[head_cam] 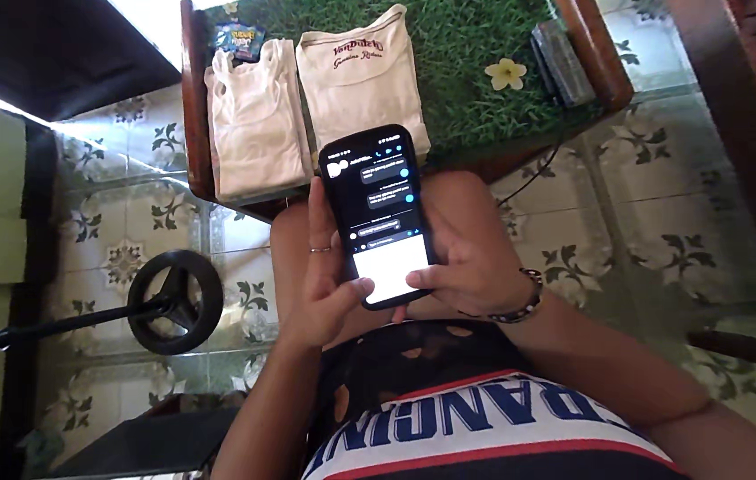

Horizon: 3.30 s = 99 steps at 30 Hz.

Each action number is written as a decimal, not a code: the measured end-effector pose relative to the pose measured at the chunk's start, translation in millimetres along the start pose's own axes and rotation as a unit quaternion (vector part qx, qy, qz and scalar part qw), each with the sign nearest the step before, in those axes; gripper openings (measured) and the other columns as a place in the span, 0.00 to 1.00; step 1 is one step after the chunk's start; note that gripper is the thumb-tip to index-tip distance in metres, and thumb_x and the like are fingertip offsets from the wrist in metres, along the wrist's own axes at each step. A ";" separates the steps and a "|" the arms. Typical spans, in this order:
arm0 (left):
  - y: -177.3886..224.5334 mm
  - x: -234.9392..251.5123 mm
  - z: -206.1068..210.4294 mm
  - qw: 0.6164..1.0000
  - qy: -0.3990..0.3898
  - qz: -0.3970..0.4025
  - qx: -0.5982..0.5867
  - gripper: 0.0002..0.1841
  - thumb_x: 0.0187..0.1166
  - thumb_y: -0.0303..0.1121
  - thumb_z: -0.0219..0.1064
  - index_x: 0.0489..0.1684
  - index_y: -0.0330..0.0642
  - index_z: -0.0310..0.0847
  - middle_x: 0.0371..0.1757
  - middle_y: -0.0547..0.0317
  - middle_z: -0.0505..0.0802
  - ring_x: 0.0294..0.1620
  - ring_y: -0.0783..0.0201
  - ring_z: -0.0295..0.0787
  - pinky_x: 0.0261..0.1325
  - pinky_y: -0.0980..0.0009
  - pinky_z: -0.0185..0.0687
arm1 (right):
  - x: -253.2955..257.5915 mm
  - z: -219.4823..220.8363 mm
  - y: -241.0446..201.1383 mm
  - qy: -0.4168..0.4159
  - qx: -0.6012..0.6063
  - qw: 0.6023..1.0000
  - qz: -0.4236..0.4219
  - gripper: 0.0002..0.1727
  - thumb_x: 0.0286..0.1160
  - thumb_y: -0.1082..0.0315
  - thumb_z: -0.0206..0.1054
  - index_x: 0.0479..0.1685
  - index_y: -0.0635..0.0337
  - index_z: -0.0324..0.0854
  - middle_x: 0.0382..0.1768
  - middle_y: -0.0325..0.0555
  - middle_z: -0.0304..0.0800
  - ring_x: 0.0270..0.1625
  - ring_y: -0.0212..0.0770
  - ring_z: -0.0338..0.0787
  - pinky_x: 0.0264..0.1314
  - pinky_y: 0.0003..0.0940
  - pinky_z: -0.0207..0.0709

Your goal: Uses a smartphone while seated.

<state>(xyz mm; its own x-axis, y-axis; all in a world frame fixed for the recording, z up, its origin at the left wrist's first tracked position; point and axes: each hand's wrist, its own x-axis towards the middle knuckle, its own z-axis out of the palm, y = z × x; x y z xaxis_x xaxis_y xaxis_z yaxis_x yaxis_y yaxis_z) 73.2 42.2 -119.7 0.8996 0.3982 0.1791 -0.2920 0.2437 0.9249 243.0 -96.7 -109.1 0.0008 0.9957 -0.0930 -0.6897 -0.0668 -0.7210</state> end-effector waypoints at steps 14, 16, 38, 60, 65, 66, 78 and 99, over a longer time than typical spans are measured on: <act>1.5 0.3 -0.3 1.000 -0.002 0.001 0.014 0.56 0.70 0.20 0.61 0.95 0.77 0.26 0.84 0.63 0.75 0.75 0.61 0.80 0.73 0.58 0.82 | -0.8 3.8 0.2 0.004 -0.013 1.000 -0.011 0.56 0.70 0.87 0.60 0.93 0.34 0.32 0.71 0.46 0.80 0.57 0.47 0.94 0.46 0.43 0.95; 1.4 -0.3 -0.1 1.000 -0.004 0.004 0.011 0.56 0.71 0.21 0.62 0.94 0.77 0.27 0.85 0.64 0.73 0.76 0.61 0.79 0.74 0.58 0.82 | -0.9 5.3 0.7 0.019 -0.025 0.999 -0.007 0.56 0.71 0.88 0.59 0.94 0.35 0.32 0.71 0.45 0.81 0.57 0.46 0.94 0.46 0.42 0.95; 3.4 -1.1 3.1 0.999 -0.009 0.005 0.051 0.56 0.71 0.19 0.59 0.94 0.76 0.22 0.86 0.62 0.71 0.77 0.60 0.79 0.74 0.56 0.82 | 5.0 7.9 7.1 0.071 0.002 0.997 -0.022 0.40 0.82 0.76 0.58 0.91 0.35 0.47 0.61 0.50 0.88 0.46 0.46 0.96 0.34 0.35 0.93; 2.1 0.3 2.1 0.998 0.017 0.011 0.053 0.54 0.73 0.19 0.58 0.95 0.77 0.27 0.85 0.62 0.73 0.75 0.60 0.81 0.72 0.57 0.84 | 2.7 -3.9 7.1 -0.029 0.054 0.998 -0.023 0.46 0.76 0.77 0.51 0.93 0.31 0.38 0.71 0.50 0.81 0.58 0.51 0.93 0.46 0.46 0.94; 3.5 1.4 3.2 0.999 0.013 0.011 0.038 0.55 0.72 0.17 0.58 0.95 0.76 0.27 0.84 0.61 0.74 0.74 0.59 0.81 0.72 0.56 0.84 | 4.0 -1.0 5.3 -0.007 0.061 0.998 -0.021 0.44 0.76 0.79 0.48 0.93 0.33 0.42 0.71 0.54 0.80 0.59 0.54 0.92 0.43 0.49 0.94; 3.3 1.2 3.4 0.999 0.012 0.011 0.038 0.55 0.72 0.17 0.58 0.94 0.76 0.27 0.83 0.61 0.75 0.74 0.60 0.82 0.72 0.56 0.84 | 3.9 -1.2 5.8 -0.011 0.061 0.998 -0.024 0.45 0.75 0.79 0.49 0.93 0.33 0.41 0.71 0.53 0.80 0.59 0.53 0.92 0.44 0.48 0.94; 2.1 0.4 4.6 0.999 0.022 0.008 0.037 0.55 0.72 0.18 0.59 0.94 0.77 0.27 0.83 0.63 0.75 0.73 0.61 0.82 0.71 0.59 0.84 | 2.2 -1.2 7.5 -0.016 0.027 0.999 -0.035 0.51 0.73 0.83 0.55 0.94 0.34 0.35 0.70 0.48 0.81 0.58 0.47 0.93 0.48 0.42 0.94; 0.9 -1.6 0.0 0.999 0.011 0.012 0.029 0.54 0.71 0.22 0.61 0.95 0.78 0.28 0.86 0.63 0.71 0.77 0.60 0.78 0.74 0.56 0.81 | 5.9 -1.4 10.0 0.020 0.067 0.997 -0.029 0.38 0.80 0.73 0.45 0.93 0.36 0.46 0.68 0.54 0.83 0.57 0.53 0.93 0.43 0.48 0.93</act>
<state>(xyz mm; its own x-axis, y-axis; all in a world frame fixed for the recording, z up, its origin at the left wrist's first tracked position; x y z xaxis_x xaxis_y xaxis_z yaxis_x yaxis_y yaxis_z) 71.5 41.8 -119.2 0.8849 0.4227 0.1955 -0.2946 0.1829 0.9380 237.1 -91.6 -117.8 0.0717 0.9940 -0.0831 -0.7781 0.0036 -0.6282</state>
